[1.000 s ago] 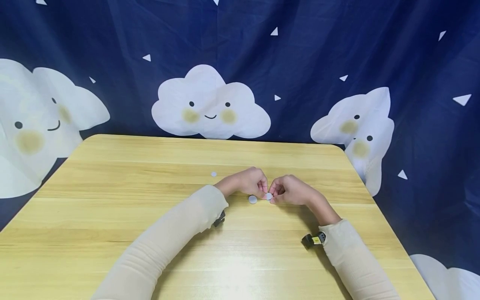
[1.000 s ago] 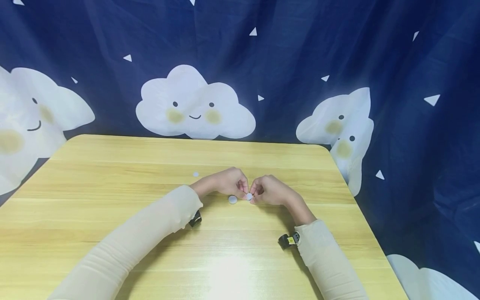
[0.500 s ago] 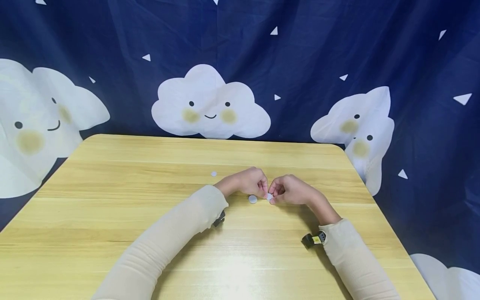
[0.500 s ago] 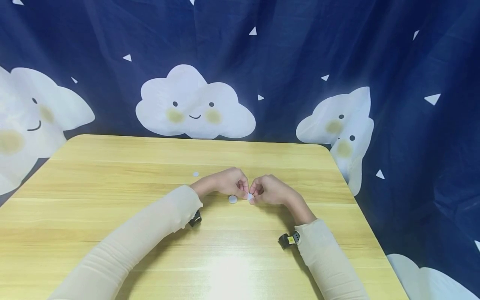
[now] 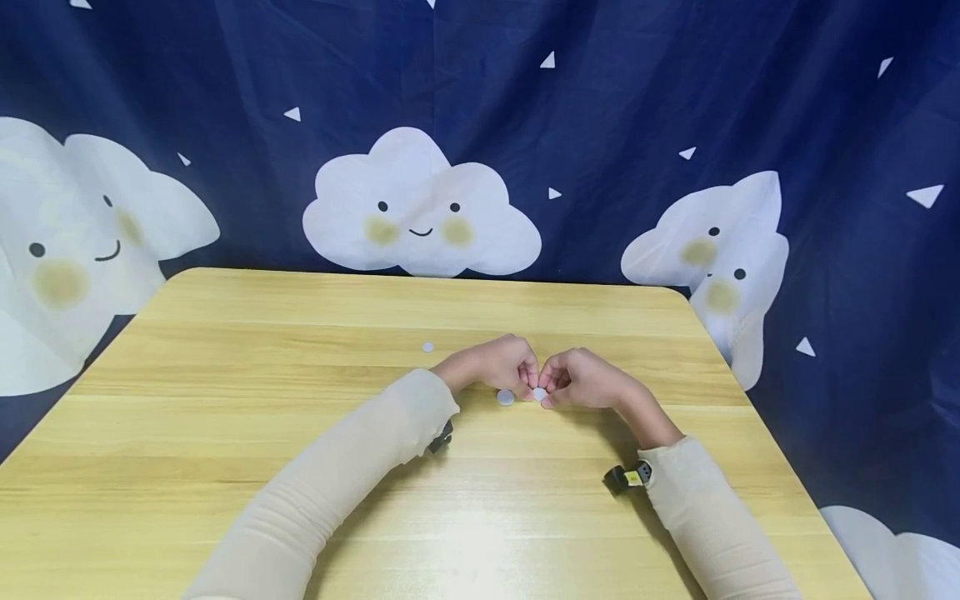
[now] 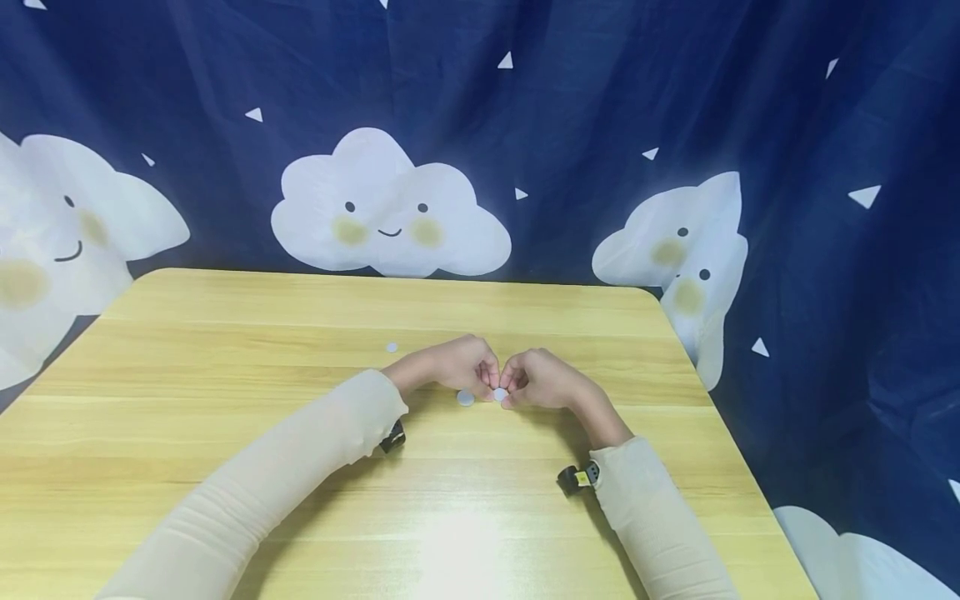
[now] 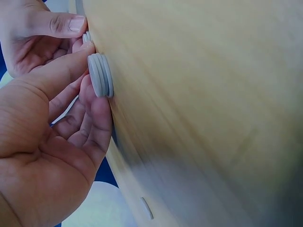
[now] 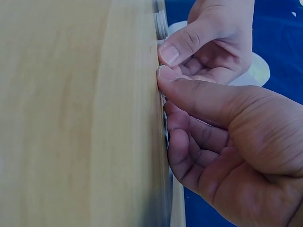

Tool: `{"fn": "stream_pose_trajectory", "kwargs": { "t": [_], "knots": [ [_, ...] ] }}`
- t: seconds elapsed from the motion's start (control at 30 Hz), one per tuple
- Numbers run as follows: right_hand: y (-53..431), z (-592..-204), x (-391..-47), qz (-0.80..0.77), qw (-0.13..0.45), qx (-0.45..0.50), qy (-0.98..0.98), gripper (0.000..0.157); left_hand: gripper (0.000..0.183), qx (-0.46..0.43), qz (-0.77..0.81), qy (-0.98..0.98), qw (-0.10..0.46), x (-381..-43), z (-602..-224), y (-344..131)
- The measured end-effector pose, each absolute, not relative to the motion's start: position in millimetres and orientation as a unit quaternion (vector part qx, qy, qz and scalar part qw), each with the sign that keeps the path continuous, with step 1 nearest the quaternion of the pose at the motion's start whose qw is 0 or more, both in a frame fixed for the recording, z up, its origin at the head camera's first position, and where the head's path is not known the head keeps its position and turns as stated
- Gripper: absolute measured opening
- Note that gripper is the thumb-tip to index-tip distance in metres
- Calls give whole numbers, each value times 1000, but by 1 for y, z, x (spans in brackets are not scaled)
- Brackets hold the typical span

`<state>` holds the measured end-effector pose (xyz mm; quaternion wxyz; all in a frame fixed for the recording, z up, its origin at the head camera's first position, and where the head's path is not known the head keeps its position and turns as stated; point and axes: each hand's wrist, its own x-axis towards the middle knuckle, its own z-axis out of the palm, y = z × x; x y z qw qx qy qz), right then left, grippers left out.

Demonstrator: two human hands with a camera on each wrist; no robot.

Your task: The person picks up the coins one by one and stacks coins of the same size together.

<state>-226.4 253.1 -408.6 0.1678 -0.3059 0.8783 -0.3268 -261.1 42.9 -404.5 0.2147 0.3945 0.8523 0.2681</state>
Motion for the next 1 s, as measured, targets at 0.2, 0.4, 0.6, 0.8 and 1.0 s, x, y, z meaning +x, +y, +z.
{"fn": "stream_pose_trajectory", "kwargs": {
  "t": [0.2, 0.4, 0.6, 0.8, 1.0],
  "knots": [
    [254, -408, -228, -323, 167, -311, 878, 18, 10, 390, 267, 855, 215, -261, -404, 43],
    [255, -410, -229, -318, 163, -314, 880, 20, 10, 391, 274, 852, 215, -261, -406, 44],
    [255, -410, -229, -314, 160, -319, 880, 21, 10, 395, 273, 851, 213, -263, -408, 44],
    [254, -409, -228, -320, 164, -314, 879, 19, 10, 397, 264, 853, 211, -263, -407, 44],
    [254, -410, -228, -325, 167, -318, 875, 19, 10, 391, 265, 856, 212, -262, -407, 44]
  ]
}}
